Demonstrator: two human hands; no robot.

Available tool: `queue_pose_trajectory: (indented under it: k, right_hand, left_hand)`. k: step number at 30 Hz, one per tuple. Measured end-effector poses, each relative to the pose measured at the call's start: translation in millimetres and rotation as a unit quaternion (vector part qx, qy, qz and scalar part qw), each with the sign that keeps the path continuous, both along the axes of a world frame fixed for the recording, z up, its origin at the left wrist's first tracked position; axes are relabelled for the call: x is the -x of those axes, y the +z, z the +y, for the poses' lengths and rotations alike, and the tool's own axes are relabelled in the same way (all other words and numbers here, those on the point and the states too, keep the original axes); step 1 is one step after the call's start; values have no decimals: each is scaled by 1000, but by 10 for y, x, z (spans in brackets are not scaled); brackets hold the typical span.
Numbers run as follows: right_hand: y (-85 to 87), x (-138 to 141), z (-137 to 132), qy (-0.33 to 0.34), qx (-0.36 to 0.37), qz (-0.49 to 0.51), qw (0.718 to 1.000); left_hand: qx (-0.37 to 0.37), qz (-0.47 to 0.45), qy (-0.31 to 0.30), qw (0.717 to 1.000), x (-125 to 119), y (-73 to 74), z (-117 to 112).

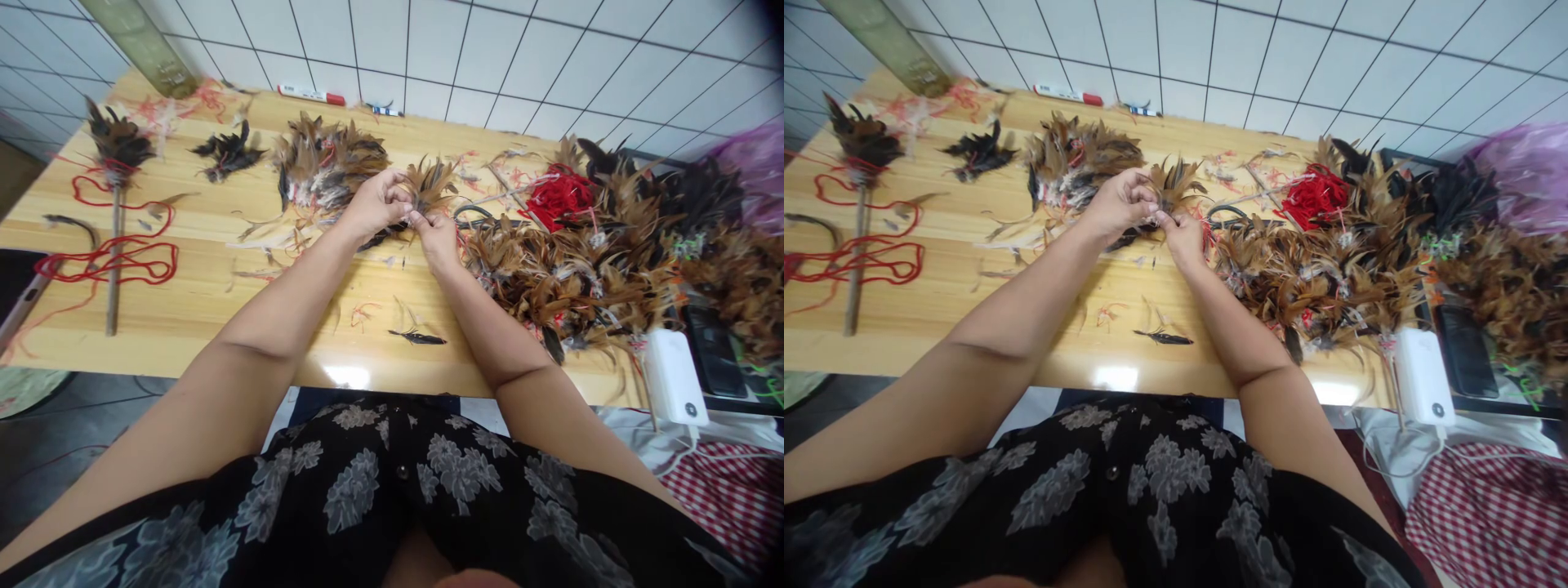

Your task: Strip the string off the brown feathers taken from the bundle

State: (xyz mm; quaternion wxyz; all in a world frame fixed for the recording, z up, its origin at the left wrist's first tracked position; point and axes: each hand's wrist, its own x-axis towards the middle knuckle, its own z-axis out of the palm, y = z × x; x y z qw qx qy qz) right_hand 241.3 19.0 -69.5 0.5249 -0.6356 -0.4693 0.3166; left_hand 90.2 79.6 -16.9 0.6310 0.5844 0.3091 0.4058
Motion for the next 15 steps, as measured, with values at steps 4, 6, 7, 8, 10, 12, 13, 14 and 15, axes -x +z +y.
queue_pose_trajectory:
  k: [4, 6, 7, 8, 10, 12, 13, 14, 15]
  right_hand:
    - [66, 0, -28, -21, 21, -34, 999]
    - [75, -12, -31, -32, 25, -54, 998]
    - [74, -19, -31, -37, 25, -67, 997]
    - [72, -26, -29, -41, 27, -84, 995]
    - [62, -36, -25, -51, 32, -119, 991]
    - [40, -43, -21, -59, 32, -144, 987]
    - [25, -45, -19, -64, 28, -151, 986]
    - [7, -47, -17, -68, 22, -155, 985]
    - [-12, -50, -15, -71, 12, -157, 985]
  left_hand:
    - [-32, 57, 11, 998, -6, 48, -42]
    - [-53, 85, 22, 995, -18, 46, -34]
    - [-66, 96, 28, 993, -24, 39, -24]
    - [-77, 105, 33, 991, -30, 28, -14]
    - [-93, 115, 39, 988, -38, 4, 5]
    - [-101, 120, 41, 987, -43, -10, 11]
    - [-105, 123, 41, 986, -45, -11, 8]
    - [-111, 125, 39, 985, -46, -8, 0]
    - [-116, 128, 37, 984, -45, -1, -10]
